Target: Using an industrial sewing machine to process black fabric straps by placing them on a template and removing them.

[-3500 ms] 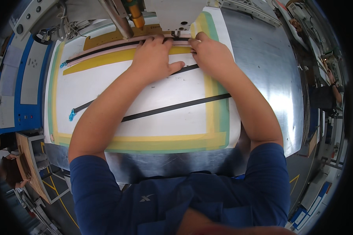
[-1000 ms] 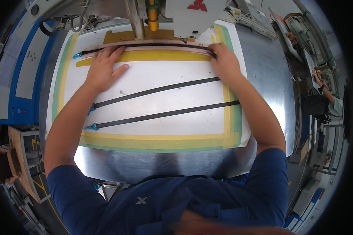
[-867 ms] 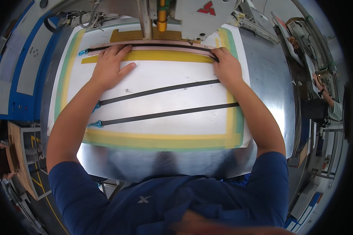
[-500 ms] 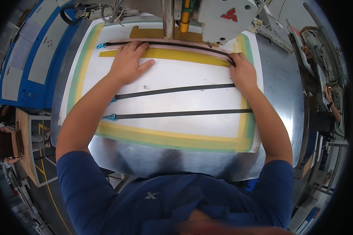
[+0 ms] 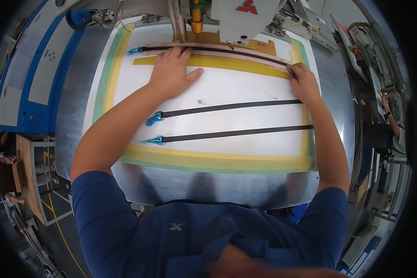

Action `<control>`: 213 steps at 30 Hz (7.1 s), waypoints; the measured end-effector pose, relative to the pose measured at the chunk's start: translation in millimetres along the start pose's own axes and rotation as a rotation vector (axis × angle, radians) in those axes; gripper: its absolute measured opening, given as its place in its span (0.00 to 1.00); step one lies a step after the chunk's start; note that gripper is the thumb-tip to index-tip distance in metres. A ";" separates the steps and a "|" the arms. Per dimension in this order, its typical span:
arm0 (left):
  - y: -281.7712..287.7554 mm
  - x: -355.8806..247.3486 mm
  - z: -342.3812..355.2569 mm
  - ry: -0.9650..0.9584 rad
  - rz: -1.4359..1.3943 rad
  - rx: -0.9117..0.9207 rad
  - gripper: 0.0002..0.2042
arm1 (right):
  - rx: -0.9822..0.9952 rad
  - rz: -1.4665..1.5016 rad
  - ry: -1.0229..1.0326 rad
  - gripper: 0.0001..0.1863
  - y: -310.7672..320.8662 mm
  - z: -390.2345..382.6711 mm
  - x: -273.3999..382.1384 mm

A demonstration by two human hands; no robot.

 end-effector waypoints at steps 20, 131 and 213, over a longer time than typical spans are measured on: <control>0.1 156.1 -23.9 -0.280 -0.055 0.065 0.32 | 0.399 0.202 0.428 0.25 -23.0 -43.3 231.3; -26.5 127.1 -2.7 -0.213 -0.108 -0.102 0.33 | -0.010 -0.037 0.167 0.21 -111.5 106.2 291.4; -20.9 -0.3 24.1 0.011 0.104 0.111 0.38 | 0.115 -0.186 0.035 0.23 -51.7 54.6 133.6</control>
Point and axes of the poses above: each hand's wrist, its own z-axis towards the middle knuckle, its own y-axis out of the back of the hand, x = y × z, the point moved 1 cm from there along z, towards the middle knuckle, and after that the axes turned 7 degrees about -z, right-handed, at the moved point
